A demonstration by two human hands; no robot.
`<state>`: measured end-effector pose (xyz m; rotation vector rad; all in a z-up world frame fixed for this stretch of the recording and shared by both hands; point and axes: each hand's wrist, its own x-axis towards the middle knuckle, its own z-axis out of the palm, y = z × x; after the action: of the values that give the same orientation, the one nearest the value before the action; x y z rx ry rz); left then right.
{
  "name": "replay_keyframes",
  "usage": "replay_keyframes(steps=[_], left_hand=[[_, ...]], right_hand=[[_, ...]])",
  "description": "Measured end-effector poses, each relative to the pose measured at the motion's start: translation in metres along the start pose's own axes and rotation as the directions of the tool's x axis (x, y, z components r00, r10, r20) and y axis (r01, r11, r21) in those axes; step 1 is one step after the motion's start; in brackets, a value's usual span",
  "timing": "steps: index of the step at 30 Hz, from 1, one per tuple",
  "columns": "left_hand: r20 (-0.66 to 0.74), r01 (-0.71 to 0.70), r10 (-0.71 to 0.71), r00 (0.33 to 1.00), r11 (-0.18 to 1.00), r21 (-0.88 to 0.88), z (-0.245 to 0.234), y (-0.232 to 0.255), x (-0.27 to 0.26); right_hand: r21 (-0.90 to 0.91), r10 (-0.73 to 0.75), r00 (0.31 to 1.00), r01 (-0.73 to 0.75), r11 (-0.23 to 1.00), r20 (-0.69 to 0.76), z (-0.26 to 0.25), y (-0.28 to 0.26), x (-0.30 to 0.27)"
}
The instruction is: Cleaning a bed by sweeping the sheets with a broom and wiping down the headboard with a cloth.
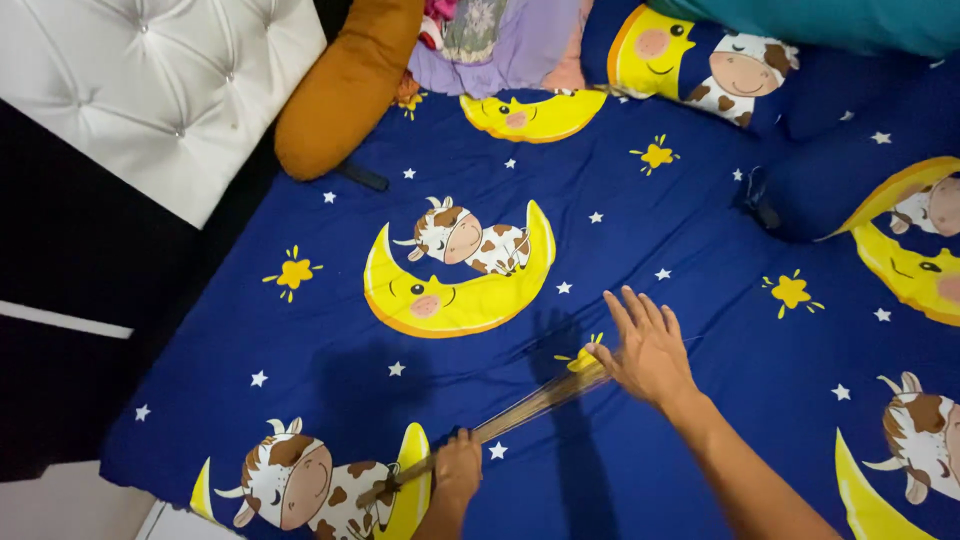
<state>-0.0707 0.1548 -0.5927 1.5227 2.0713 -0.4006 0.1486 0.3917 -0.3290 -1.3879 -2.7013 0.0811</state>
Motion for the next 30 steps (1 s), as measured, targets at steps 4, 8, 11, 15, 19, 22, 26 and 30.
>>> replay_keyframes(steps=[4,8,11,15,19,22,26,30], left_hand=[[-0.328,0.041,-0.049,0.943,0.999,-0.031,0.043,-0.010,0.022],[-0.223,0.177,-0.188,0.957,0.982,-0.067,0.025,-0.028,0.027],[-0.300,0.136,-0.143,0.943,0.990,-0.044,0.031,-0.040,0.047],[-0.370,-0.010,-0.111,0.922,0.951,-0.310,-0.056,-0.020,0.055],[-0.269,-0.018,-0.202,0.942,0.768,-0.640,-0.161,0.024,0.072],[-0.484,-0.305,-0.138,0.864,0.622,-0.721,-0.184,0.048,0.105],[-0.318,-0.273,-0.145,0.937,0.262,-0.926,-0.212,0.067,0.111],[-0.431,-0.396,-0.071,0.899,0.286,-0.873,-0.176,0.050,0.128]], right_hand=[[-0.026,-0.021,1.000,0.021,0.999,0.006,0.010,0.002,-0.002],[-0.037,-0.020,1.000,0.020,0.999,-0.008,0.017,0.002,0.001],[-0.040,-0.026,1.000,0.026,0.999,0.003,0.021,-0.001,0.002],[0.015,0.003,1.000,-0.003,1.000,0.007,0.044,-0.004,-0.001],[0.351,0.018,1.000,-0.009,0.936,-0.023,0.105,-0.013,-0.004],[0.623,0.140,0.950,-0.289,0.726,0.278,0.125,-0.041,-0.002],[0.661,0.232,0.820,-0.563,0.496,0.523,0.124,-0.070,-0.003],[0.689,0.355,0.880,-0.469,0.553,0.314,0.179,-0.035,-0.014]])
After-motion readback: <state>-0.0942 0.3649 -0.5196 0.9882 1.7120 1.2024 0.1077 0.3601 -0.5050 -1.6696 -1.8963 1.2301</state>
